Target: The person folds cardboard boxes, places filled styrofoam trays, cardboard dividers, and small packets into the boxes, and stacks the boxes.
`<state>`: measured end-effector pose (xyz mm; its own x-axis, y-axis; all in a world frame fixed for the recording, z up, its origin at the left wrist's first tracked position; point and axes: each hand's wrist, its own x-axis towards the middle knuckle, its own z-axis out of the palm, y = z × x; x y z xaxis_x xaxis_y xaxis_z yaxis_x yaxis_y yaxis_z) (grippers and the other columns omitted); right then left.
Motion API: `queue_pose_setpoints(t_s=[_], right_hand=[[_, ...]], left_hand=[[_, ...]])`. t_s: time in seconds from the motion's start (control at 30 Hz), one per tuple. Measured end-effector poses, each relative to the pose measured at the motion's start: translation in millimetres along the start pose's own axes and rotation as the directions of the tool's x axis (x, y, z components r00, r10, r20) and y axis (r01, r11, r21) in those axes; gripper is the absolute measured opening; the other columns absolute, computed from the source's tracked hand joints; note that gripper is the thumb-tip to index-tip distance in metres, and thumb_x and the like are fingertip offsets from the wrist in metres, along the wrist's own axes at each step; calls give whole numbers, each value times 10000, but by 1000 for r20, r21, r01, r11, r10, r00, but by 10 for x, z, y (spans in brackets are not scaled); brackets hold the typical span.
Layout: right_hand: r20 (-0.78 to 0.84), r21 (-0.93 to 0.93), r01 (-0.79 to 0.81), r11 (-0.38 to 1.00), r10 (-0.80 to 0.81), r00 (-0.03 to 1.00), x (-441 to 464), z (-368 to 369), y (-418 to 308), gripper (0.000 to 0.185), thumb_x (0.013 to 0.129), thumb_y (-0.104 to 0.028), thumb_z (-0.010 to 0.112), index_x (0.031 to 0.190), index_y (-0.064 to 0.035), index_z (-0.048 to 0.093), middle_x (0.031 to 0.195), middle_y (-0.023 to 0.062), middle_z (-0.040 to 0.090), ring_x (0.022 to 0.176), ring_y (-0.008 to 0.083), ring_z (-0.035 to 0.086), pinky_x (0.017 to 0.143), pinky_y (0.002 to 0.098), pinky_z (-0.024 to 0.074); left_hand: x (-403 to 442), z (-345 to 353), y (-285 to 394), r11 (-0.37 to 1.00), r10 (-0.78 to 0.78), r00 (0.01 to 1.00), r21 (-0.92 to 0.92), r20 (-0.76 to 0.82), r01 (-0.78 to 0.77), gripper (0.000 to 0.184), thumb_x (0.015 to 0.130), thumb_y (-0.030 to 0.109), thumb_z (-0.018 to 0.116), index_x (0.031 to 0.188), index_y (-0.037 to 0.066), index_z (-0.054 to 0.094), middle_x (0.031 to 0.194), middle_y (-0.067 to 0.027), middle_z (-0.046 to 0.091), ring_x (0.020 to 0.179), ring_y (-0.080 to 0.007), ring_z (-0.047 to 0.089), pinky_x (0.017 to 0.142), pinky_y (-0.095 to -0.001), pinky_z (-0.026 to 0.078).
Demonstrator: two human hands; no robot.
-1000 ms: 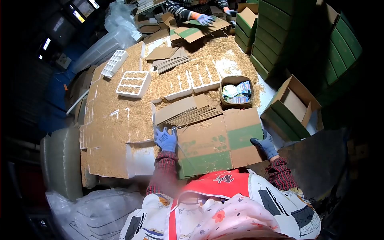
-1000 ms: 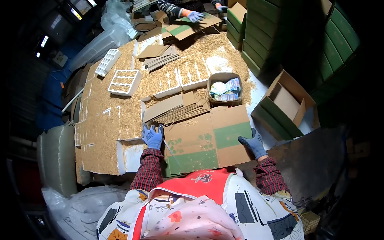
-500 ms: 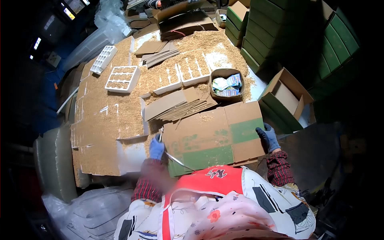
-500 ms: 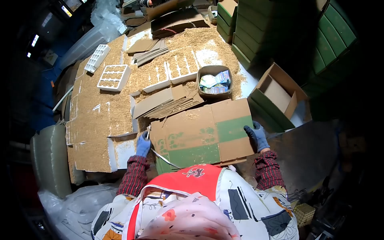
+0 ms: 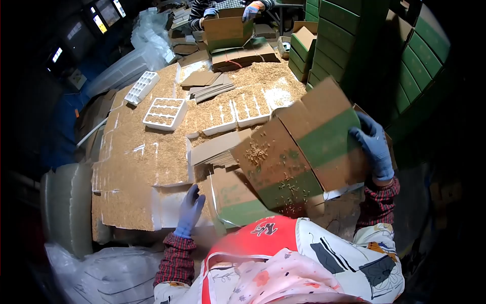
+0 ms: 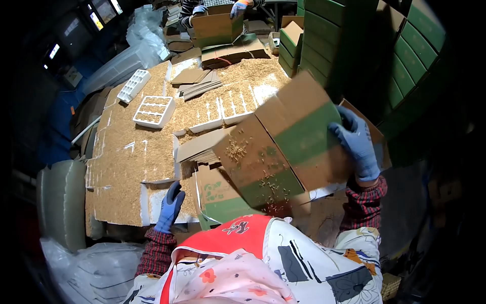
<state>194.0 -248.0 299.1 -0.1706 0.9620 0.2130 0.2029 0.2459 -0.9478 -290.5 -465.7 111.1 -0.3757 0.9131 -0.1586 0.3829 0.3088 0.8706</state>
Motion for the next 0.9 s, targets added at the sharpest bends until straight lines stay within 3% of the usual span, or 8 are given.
queue_pose_setpoints(t_s=[0.2, 0.37, 0.47, 0.53, 0.6, 0.77, 0.87, 0.9], right_hand=[[57, 95, 331, 939, -337, 940, 100, 126, -524, 470, 865, -87, 652, 1288, 52, 500, 1164, 81, 614, 1033, 127, 578, 905, 267, 473], [200, 325, 202, 924, -276, 940, 188, 383, 135, 447, 844, -76, 695, 1248, 29, 535, 1117, 64, 640, 1027, 126, 587, 890, 283, 495], [193, 433, 45, 900, -141, 971, 298, 739, 674, 403, 842, 7, 652, 1233, 16, 555, 1083, 56, 657, 1031, 138, 594, 922, 284, 476], [97, 230, 118, 966, -143, 985, 415, 1087, 1247, 464, 874, -23, 632, 1313, 18, 491, 1208, 92, 601, 1100, 164, 564, 952, 293, 455], [-90, 198, 46, 979, -28, 996, 345, 1427, 1587, 536, 919, -97, 603, 1393, 29, 387, 1371, 140, 472, 1200, 198, 498, 964, 294, 444], [-103, -19, 73, 997, -74, 992, 152, 1916, 882, 847, 915, -417, 600, 1471, 48, 163, 1525, 201, 200, 1406, 279, 206, 1146, 365, 166], [-51, 149, 21, 989, -14, 999, 179, 1896, 841, 820, 905, -350, 625, 1469, 47, 183, 1502, 196, 251, 1375, 266, 265, 1108, 340, 249], [-43, 192, 5, 981, 3, 999, 147, 1844, 804, 797, 904, -307, 630, 1472, 38, 190, 1487, 189, 282, 1355, 253, 298, 1089, 332, 283]], left_hand=[[57, 69, 438, 950, 305, 948, -36, -90, -309, 577, 913, 246, 626, 1373, -26, 408, 1325, -185, 497, 1170, -253, 523, 981, -347, 429], [93, -562, 1566, 797, 602, 743, 279, -293, -536, 670, 860, 298, 688, 1382, -10, 400, 1368, -215, 462, 1272, -352, 443, 1053, -411, 360], [1, -717, 2042, 646, 594, 762, 412, 258, -643, 693, 815, 377, 712, 1344, 15, 448, 1301, -234, 508, 1178, -385, 518, 991, -418, 421], [1, -603, 2004, 792, 301, 823, 354, 482, -497, 689, 806, 421, 704, 1331, 42, 469, 1266, -211, 542, 1085, -355, 586, 942, -389, 461], [113, -359, 1782, 803, 121, 666, 321, 736, -501, 665, 836, 383, 695, 1361, 60, 445, 1217, -203, 583, 1012, -325, 632, 896, -381, 495], [11, 319, 1581, 915, 250, 575, 5, 779, -404, 647, 897, 348, 619, 1409, 35, 377, 1335, -210, 497, 1198, -292, 526, 1005, -374, 416], [74, 518, 1322, 906, 418, 695, -208, 585, -369, 701, 893, 321, 625, 1439, 11, 313, 1425, -198, 407, 1319, -248, 404, 1081, -353, 332], [90, 492, 1321, 918, 335, 705, -384, 625, -96, 725, 878, 284, 639, 1451, 9, 290, 1448, -176, 382, 1342, -232, 368, 1097, -346, 306]])
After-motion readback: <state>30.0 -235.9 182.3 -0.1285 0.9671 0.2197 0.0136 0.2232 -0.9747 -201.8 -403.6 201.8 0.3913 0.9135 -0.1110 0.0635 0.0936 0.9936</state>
